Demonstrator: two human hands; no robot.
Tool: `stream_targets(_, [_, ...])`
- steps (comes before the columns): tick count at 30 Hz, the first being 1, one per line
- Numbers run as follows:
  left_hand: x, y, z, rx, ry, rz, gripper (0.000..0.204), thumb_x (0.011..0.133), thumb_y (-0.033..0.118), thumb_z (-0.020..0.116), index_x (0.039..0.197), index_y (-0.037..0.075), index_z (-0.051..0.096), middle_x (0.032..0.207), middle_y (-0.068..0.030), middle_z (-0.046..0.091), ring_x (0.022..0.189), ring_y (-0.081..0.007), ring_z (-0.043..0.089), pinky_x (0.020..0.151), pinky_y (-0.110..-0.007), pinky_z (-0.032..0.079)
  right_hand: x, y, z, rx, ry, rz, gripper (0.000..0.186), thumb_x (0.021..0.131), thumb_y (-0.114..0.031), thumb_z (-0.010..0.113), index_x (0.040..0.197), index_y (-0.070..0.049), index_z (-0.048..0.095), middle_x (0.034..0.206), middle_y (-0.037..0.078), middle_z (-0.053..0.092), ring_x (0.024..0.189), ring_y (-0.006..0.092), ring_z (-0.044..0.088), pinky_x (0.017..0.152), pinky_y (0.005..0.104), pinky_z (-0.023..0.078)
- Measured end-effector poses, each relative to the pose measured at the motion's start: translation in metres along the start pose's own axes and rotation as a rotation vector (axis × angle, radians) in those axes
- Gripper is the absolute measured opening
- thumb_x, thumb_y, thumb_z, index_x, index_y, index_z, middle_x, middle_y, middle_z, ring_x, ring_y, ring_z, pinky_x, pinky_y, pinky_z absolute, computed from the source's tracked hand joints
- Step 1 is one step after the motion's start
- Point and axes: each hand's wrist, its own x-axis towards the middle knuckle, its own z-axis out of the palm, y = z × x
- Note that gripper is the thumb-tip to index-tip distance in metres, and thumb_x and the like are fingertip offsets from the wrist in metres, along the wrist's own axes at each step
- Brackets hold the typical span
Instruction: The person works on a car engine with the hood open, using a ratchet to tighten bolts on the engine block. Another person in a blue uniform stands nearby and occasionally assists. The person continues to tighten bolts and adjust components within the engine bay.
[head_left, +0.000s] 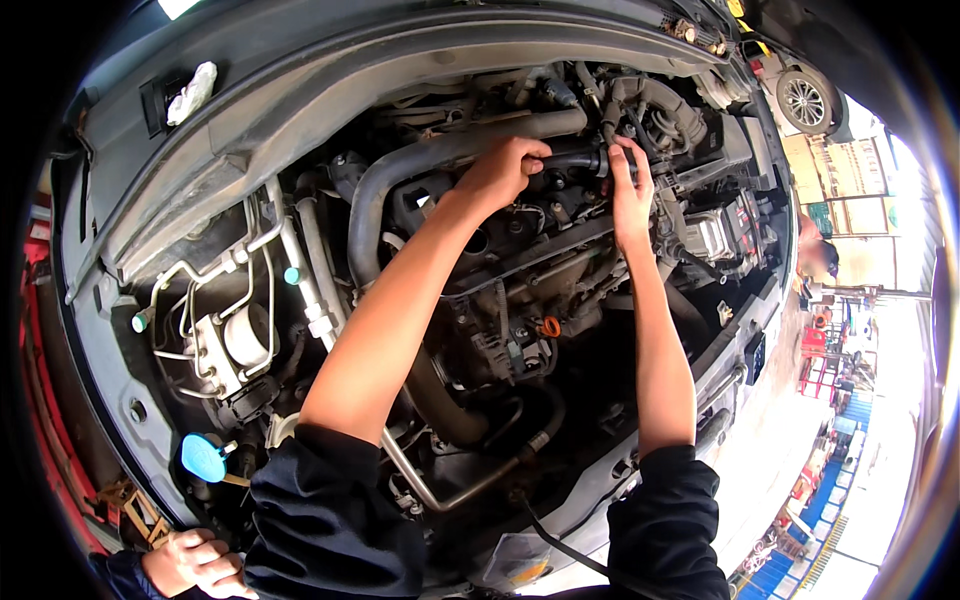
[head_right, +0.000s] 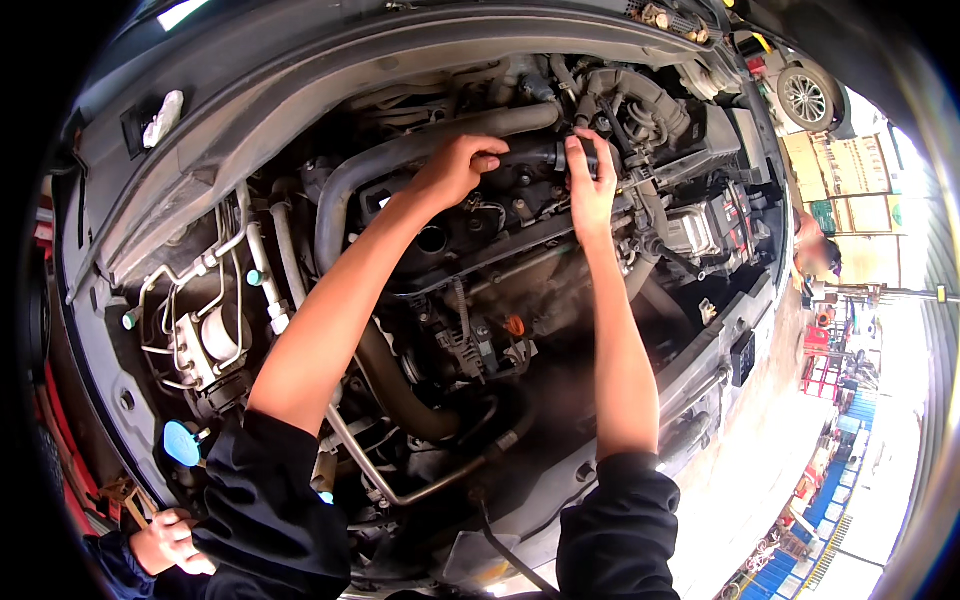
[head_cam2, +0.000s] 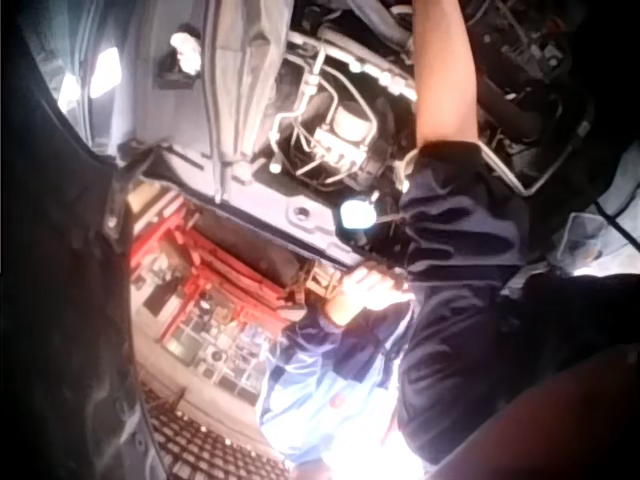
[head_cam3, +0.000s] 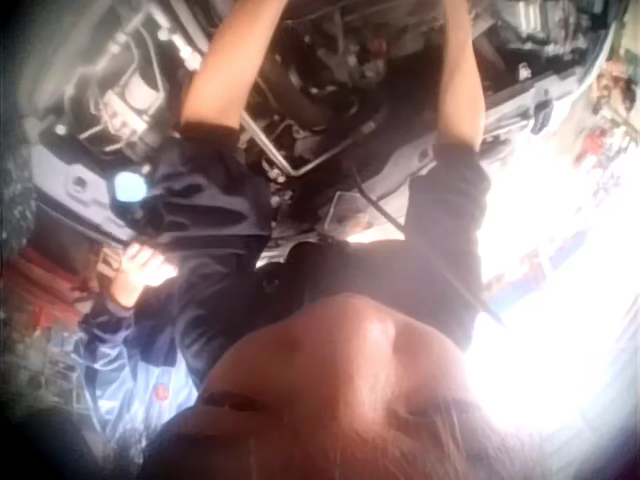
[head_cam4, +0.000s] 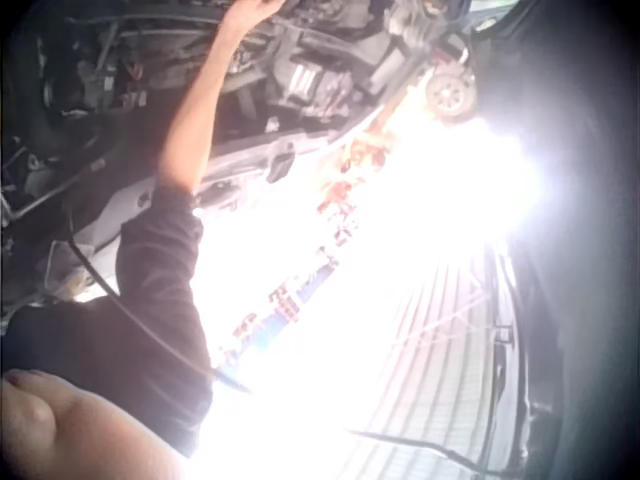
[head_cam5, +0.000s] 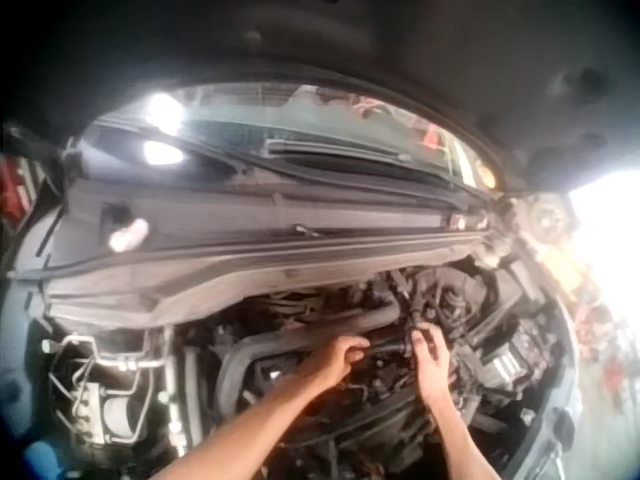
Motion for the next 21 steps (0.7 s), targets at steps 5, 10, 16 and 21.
stream_targets(5, [-0.005, -0.005, -0.002, 0.401, 0.01, 0.039, 0.021, 0.082, 0.003, 0.061, 0.102, 0.006, 0.069, 0.102, -0.0163, 0.067, 0.097, -0.0326, 0.063, 0.082, -0.041, 0.05, -0.007, -0.007, 0.021, -0.251, 0.048, -0.284, 0.036, 0.083, -0.026, 0.071, 0.113, -0.008, 0.061, 0.099, 0.014, 0.065, 0.093, 0.0184, 0.059, 0.089, 0.0309, 0.045])
stream_targets(10, [-0.005, -0.017, 0.005, 0.234, 0.066, 0.098, 0.017, 0.079, 0.005, 0.067, 0.096, 0.001, 0.07, 0.095, -0.0167, 0.068, 0.09, -0.0336, 0.065, 0.08, -0.038, 0.05, -0.011, -0.008, 0.016, -0.27, 0.05, -0.171, 0.039, 0.082, -0.026, 0.072, 0.115, -0.01, 0.06, 0.097, 0.017, 0.066, 0.087, 0.0235, 0.063, 0.085, 0.0318, 0.048])
stream_targets(16, [0.004, -0.014, -0.001, 0.303, -0.035, -0.007, 0.019, 0.078, 0.0, 0.067, 0.096, -0.002, 0.069, 0.092, -0.0192, 0.069, 0.087, -0.0307, 0.068, 0.077, -0.036, 0.052, -0.007, -0.008, 0.022, -0.428, 0.037, -0.296, 0.042, 0.083, -0.025, 0.071, 0.118, -0.006, 0.059, 0.101, 0.017, 0.066, 0.094, 0.0203, 0.063, 0.088, 0.0305, 0.046])
stream_targets(21, [-0.001, -0.013, -0.001, 0.244, -0.047, 0.005, 0.018, 0.076, -0.006, 0.065, 0.094, -0.005, 0.068, 0.092, -0.0202, 0.069, 0.086, -0.028, 0.07, 0.077, -0.034, 0.053, -0.019, -0.014, 0.024, -0.463, 0.022, -0.34, 0.042, 0.081, -0.023, 0.072, 0.117, -0.005, 0.059, 0.109, 0.02, 0.065, 0.104, 0.0305, 0.063, 0.092, 0.0342, 0.045])
